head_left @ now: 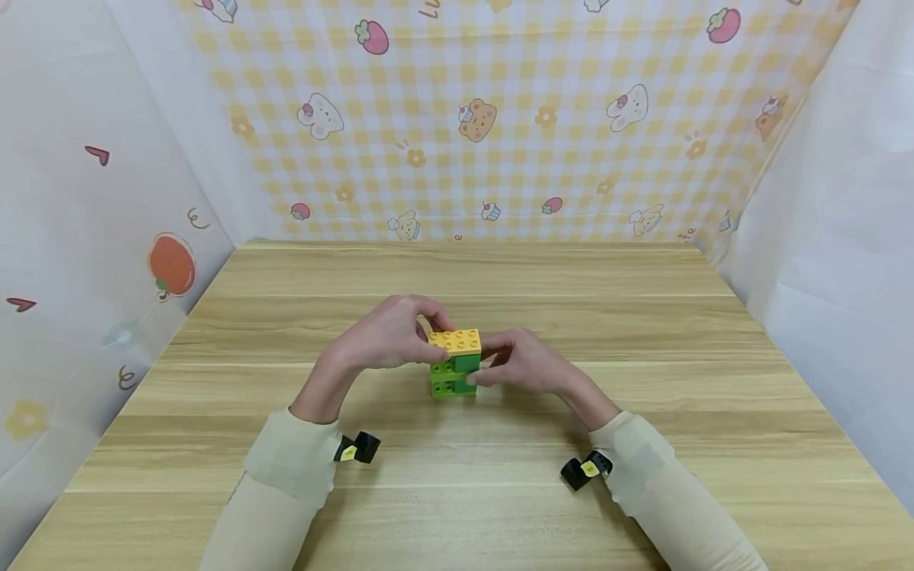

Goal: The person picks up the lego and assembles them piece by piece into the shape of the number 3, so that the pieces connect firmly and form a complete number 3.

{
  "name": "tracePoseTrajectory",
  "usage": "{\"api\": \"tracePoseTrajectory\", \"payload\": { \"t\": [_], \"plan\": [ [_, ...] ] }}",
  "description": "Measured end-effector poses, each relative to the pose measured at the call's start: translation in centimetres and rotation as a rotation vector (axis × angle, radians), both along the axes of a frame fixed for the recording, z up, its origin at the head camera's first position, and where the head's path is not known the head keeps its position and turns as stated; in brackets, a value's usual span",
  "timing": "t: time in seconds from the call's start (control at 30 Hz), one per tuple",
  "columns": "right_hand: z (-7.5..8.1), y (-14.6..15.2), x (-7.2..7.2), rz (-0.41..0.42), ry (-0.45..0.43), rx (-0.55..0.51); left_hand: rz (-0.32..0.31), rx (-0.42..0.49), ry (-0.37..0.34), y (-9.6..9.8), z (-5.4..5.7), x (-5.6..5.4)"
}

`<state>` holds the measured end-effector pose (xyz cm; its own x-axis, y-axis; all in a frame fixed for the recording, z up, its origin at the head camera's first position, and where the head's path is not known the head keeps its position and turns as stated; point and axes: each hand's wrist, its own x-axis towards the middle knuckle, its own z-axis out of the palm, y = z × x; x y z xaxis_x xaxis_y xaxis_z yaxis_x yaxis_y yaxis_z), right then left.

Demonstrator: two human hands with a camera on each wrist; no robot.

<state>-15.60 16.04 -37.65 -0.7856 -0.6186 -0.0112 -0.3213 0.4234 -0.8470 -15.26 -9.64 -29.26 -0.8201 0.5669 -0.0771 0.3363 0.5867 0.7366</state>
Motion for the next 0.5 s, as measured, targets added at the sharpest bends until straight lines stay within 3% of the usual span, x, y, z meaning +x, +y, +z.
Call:
{"api": "tracePoseTrajectory", "payload": {
  "t": [0.13,0.5],
  "plan": [
    [0.17,-0.13,0.05,-0.011,0.03,-0.004,-0.003,0.001,-0.002,-0.1,-0.1,-0.07],
    [0.42,-0.36,0.41,-0.089,0.043,-0.154,-0.015,0.0,0.02,-0.17,-0.14,-0.16]
  ]
}}
